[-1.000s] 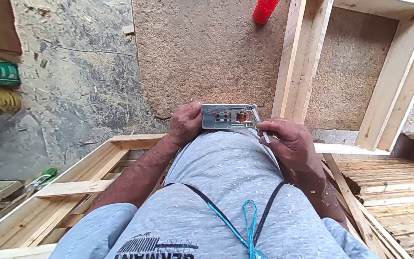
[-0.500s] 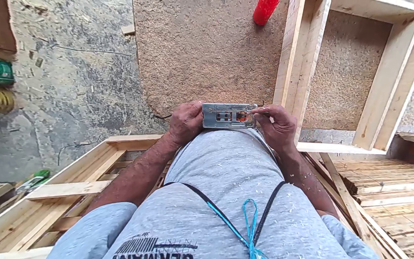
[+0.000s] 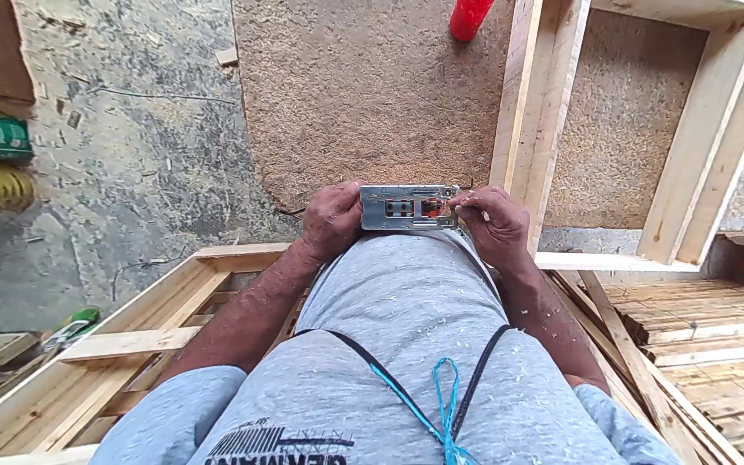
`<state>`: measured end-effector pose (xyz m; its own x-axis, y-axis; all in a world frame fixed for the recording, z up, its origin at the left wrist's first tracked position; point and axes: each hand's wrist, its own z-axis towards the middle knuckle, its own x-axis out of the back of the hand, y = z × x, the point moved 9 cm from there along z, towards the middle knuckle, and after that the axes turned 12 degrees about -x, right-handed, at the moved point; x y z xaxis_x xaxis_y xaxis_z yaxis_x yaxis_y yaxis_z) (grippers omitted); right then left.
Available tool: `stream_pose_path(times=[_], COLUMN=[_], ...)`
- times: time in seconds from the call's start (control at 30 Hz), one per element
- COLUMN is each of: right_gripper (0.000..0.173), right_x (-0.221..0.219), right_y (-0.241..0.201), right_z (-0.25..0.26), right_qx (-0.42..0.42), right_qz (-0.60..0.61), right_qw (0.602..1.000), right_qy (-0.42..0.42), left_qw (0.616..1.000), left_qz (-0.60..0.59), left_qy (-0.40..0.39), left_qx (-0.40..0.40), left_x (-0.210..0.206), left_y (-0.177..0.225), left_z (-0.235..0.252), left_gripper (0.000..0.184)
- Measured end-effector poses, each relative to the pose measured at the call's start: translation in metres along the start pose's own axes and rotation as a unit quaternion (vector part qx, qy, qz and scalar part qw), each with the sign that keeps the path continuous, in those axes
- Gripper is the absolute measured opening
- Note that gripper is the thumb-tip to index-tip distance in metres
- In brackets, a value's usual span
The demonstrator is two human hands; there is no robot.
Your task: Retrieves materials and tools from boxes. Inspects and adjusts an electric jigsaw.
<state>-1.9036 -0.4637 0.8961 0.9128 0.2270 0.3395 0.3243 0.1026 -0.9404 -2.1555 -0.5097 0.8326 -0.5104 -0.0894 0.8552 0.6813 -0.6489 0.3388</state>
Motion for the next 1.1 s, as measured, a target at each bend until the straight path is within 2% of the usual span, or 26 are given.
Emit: stream_pose_path(times=[0.07,0.17,0.27,0.7,0.8,0.9,1.03,1.1], right_gripper=[0.007,0.011,0.012,0.012,0.013,0.023,0.018,0.014], right_x=[-0.005,-0.023,-0.035,-0.029,-0.021,-0.014,-0.015,-0.021], right_y=[-0.018,-0.044,-0.056,-0.027,-0.020,-0.012,-0.012,-0.011], right_z=[-0.001,-0.005,-0.002,0.001,0.005,0.006,0.003,-0.001], right_qx=[0.037,0.095,0.105,0.102,0.067,-0.005,-0.011,0.000], right_qz=[-0.120,-0.279,-0.348,-0.265,-0.183,-0.124,-0.144,-0.148], right_qw=[0.992,0.955,0.930,0.957,0.976,0.982,0.984,0.986], right_qy=[-0.009,-0.037,-0.060,-0.065,-0.097,-0.140,-0.105,-0.073], left_qw=[1.000,1.000,1.000,0.999,0.999,0.999,0.999,0.995], left_qz=[0.006,0.009,0.006,0.028,0.017,-0.006,-0.021,-0.061], left_qy=[-0.001,-0.004,-0.010,-0.026,-0.031,-0.040,-0.045,-0.076], left_qx=[-0.003,-0.012,-0.018,-0.026,-0.031,-0.022,-0.021,-0.012], left_x=[0.000,-0.001,-0.002,-0.002,-0.001,-0.001,-0.001,0.001], left_y=[0.001,0.004,0.005,0.010,0.009,0.008,0.009,0.007], left_z=[0.001,0.002,0.003,0.011,0.010,0.006,0.008,0.010], left_gripper=[0.020,0.018,0.017,0.021,0.021,0.023,0.024,0.028])
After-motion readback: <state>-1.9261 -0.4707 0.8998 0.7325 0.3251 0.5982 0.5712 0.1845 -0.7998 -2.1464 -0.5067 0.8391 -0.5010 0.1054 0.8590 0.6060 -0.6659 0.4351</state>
